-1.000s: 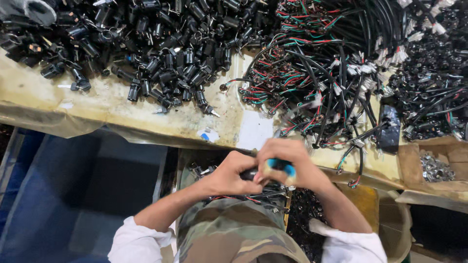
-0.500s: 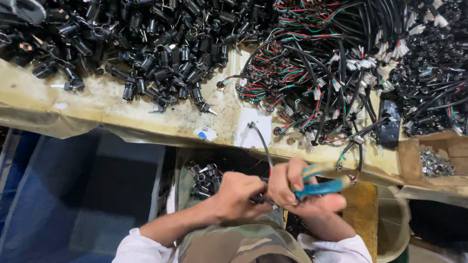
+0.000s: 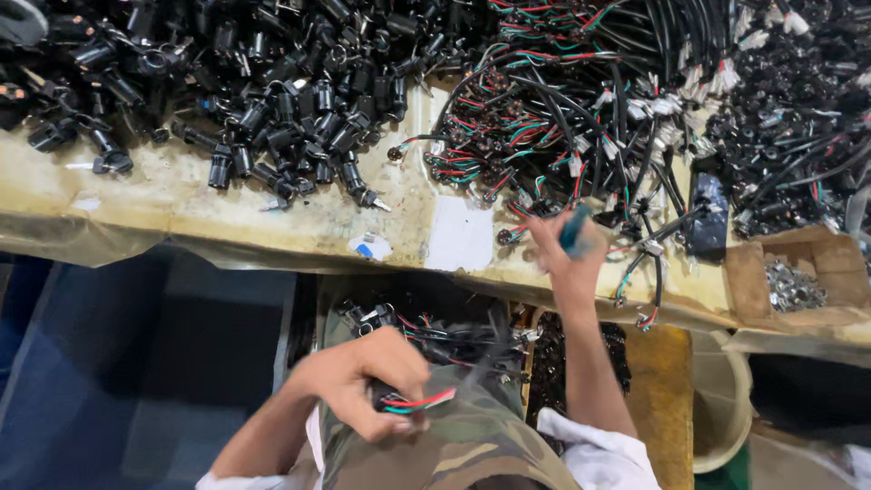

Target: The person repeatedly picks up black cylindrical components with attached wires from a table, uses blue-handled pliers to cut the wires near the component, and places the trimmed components back on the table. The process is continuous and repetitive throughout the clip.

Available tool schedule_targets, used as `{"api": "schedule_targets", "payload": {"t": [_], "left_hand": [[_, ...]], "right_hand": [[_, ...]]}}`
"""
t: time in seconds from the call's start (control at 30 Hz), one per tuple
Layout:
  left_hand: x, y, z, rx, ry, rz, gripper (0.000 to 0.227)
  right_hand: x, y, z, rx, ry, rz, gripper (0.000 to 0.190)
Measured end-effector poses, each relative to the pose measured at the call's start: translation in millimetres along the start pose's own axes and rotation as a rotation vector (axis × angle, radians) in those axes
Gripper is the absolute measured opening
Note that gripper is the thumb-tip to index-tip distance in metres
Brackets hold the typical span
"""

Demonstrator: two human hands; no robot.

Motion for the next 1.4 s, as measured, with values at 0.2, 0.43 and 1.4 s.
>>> {"api": "schedule_targets", "payload": {"t": [0.2, 0.43, 1.4], "left_hand": [[-75, 103, -6, 1.118, 0.087, 0.614, 0.034], [-71, 78, 134, 1.204, -0.609, 0.387, 0.038], [-26, 77, 80, 0.378, -0.769, 0.024, 0.026]], "right_hand": [[55, -87, 34, -0.097, -0.193, -0.384, 0.018], [99, 6, 16, 0.824, 0.068, -0.066, 0.025], [12, -38, -96, -1.149, 0.213, 0.518, 0.035]]}}
Point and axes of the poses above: each hand's wrist, its own x-axis towards the middle knuckle, its own z-axis out of the back of the hand, y = z × x, the point moved 8 cm from there along x, towards the middle knuckle, and after that the axes turned 5 degrees about -z, right-handed, at the moved point
